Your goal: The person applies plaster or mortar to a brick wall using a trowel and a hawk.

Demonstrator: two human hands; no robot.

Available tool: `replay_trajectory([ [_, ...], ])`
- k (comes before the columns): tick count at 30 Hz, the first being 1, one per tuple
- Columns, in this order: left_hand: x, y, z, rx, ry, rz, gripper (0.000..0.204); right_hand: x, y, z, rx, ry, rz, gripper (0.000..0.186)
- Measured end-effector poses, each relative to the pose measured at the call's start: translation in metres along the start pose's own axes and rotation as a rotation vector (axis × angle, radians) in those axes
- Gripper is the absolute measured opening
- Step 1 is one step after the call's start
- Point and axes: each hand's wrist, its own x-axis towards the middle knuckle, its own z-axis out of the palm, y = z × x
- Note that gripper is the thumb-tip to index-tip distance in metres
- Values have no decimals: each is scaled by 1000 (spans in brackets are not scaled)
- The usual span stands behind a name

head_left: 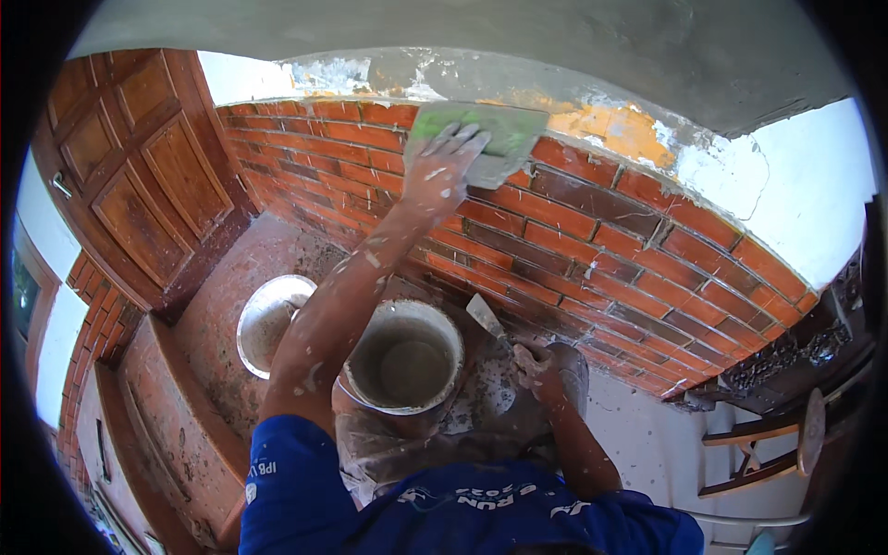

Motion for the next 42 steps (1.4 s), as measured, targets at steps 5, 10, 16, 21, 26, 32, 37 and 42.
replay_trajectory([
  [5,-60,-1,-59,-922,133,-588,57,-17,-85,14,-231,177,-534,23],
  [10,-110,16,-74,-1852,409,-1005,56,-15,-178,36,-720,244,-1062,31],
  [16,-144,18,-80,-2033,446,-1067,64,-5,-193,40,-865,195,-1238,36],
  [21,-157,51,-82,-1837,249,-1107,49,7,-194,62,-834,159,-1305,36],
  [26,-175,65,-77,-1591,63,-1059,43,24,-199,71,-568,152,-1257,29],
  [32,-202,91,-85,-1402,-128,-1121,45,33,-267,64,-694,317,-1145,25],
  [37,-227,104,-78,-1527,16,-1199,48,49,-351,48,-769,308,-784,35],
  [42,-246,107,-80,-1536,-14,-1231,49,69,-371,-2,-798,369,-806,38],
])
